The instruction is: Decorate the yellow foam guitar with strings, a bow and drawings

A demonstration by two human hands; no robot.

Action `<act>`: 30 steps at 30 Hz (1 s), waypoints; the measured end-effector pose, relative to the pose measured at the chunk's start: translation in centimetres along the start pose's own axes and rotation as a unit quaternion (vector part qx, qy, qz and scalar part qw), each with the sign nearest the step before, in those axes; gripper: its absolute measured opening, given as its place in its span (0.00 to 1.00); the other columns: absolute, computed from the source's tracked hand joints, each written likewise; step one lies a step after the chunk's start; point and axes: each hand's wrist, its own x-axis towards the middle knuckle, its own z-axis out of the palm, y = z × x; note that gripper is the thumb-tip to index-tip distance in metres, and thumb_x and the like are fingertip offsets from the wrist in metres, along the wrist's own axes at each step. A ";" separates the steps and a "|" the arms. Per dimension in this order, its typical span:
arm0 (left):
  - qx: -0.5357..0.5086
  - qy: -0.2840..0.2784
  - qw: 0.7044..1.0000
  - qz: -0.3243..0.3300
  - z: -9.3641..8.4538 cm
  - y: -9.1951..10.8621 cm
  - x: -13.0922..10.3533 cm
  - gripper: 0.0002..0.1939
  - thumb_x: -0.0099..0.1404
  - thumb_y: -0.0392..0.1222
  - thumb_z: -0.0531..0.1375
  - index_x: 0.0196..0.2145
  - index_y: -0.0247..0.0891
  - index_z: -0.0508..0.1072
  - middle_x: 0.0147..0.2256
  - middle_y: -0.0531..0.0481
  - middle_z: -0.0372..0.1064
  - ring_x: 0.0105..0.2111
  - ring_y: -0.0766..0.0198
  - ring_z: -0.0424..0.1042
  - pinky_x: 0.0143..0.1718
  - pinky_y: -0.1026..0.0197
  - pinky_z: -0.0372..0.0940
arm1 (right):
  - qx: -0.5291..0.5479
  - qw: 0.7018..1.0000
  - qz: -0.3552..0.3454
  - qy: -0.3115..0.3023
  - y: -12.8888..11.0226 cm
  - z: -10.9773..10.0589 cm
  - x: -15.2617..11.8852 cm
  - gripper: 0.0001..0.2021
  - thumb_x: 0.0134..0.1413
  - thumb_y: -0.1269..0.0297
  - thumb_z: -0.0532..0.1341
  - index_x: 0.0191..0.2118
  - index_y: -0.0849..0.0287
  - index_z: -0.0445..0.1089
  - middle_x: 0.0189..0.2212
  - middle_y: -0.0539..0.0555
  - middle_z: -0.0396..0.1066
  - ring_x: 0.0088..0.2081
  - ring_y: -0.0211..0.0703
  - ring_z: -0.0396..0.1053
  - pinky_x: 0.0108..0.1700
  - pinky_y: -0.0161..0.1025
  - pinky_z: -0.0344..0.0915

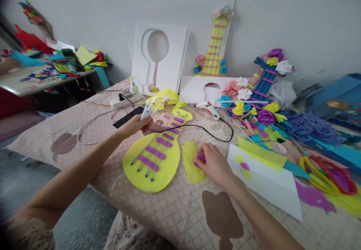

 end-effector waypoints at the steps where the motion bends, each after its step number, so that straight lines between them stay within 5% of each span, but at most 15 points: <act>1: 0.001 -0.005 1.000 -0.006 -0.3 0.1 -0.6 0.15 0.63 0.49 0.57 0.29 0.33 0.67 0.21 0.52 0.67 0.19 0.71 0.66 0.20 0.69 0.62 | 0.002 1.000 -0.002 -0.007 -0.1 0.1 0.1 0.06 0.52 0.63 0.60 0.32 0.56 0.61 0.32 0.54 0.66 0.37 0.47 0.65 0.39 0.43 0.63; 8: 0.089 0.003 0.995 -0.038 -2.6 -0.6 -5.4 0.20 0.60 0.55 0.57 0.30 0.33 0.70 0.32 0.45 0.73 0.33 0.61 0.74 0.35 0.56 0.72 | -0.003 0.999 -0.034 0.008 2.3 -0.9 0.7 0.07 0.57 0.64 0.54 0.28 0.56 0.60 0.27 0.52 0.66 0.31 0.44 0.65 0.34 0.41 0.62; 11: 0.095 0.008 0.994 -0.044 -3.1 -1.3 -7.0 0.21 0.60 0.57 0.57 0.33 0.33 0.72 0.36 0.43 0.73 0.39 0.57 0.73 0.39 0.54 0.72 | -0.101 0.986 -0.010 0.136 3.4 -2.5 1.1 0.06 0.55 0.62 0.56 0.36 0.57 0.65 0.36 0.59 0.68 0.39 0.52 0.66 0.39 0.47 0.63; 14: 0.063 0.011 0.996 -0.061 -3.0 -1.8 -7.9 0.22 0.59 0.58 0.58 0.36 0.32 0.72 0.40 0.42 0.73 0.43 0.54 0.72 0.42 0.51 0.71 | -0.132 0.964 -0.043 0.224 1.5 -2.9 0.7 0.14 0.55 0.62 0.58 0.47 0.59 0.65 0.47 0.64 0.64 0.50 0.59 0.62 0.47 0.54 0.63; 19: 0.033 0.031 0.997 -0.060 -2.3 -2.4 -7.9 0.24 0.59 0.59 0.57 0.37 0.32 0.73 0.43 0.39 0.73 0.43 0.54 0.72 0.45 0.49 0.69 | 0.000 0.952 -0.301 0.052 -5.9 0.3 -1.6 0.14 0.58 0.64 0.58 0.49 0.58 0.63 0.48 0.60 0.65 0.52 0.51 0.62 0.53 0.49 0.62; 22: 0.010 0.026 0.998 -0.063 -2.1 -2.5 -7.9 0.24 0.61 0.58 0.56 0.39 0.32 0.73 0.43 0.39 0.73 0.43 0.54 0.72 0.45 0.50 0.69 | 0.015 0.926 -0.378 0.007 -8.3 1.9 -2.3 0.13 0.57 0.67 0.60 0.48 0.60 0.64 0.45 0.59 0.67 0.50 0.49 0.63 0.54 0.50 0.61; 30: -0.042 -0.008 0.996 -0.072 -1.2 -1.4 -8.7 0.23 0.61 0.58 0.58 0.36 0.31 0.73 0.41 0.39 0.73 0.38 0.58 0.74 0.43 0.52 0.71 | -0.004 0.942 -0.332 0.056 -4.4 0.6 -2.3 0.14 0.58 0.70 0.58 0.50 0.57 0.65 0.45 0.60 0.69 0.50 0.51 0.64 0.51 0.53 0.64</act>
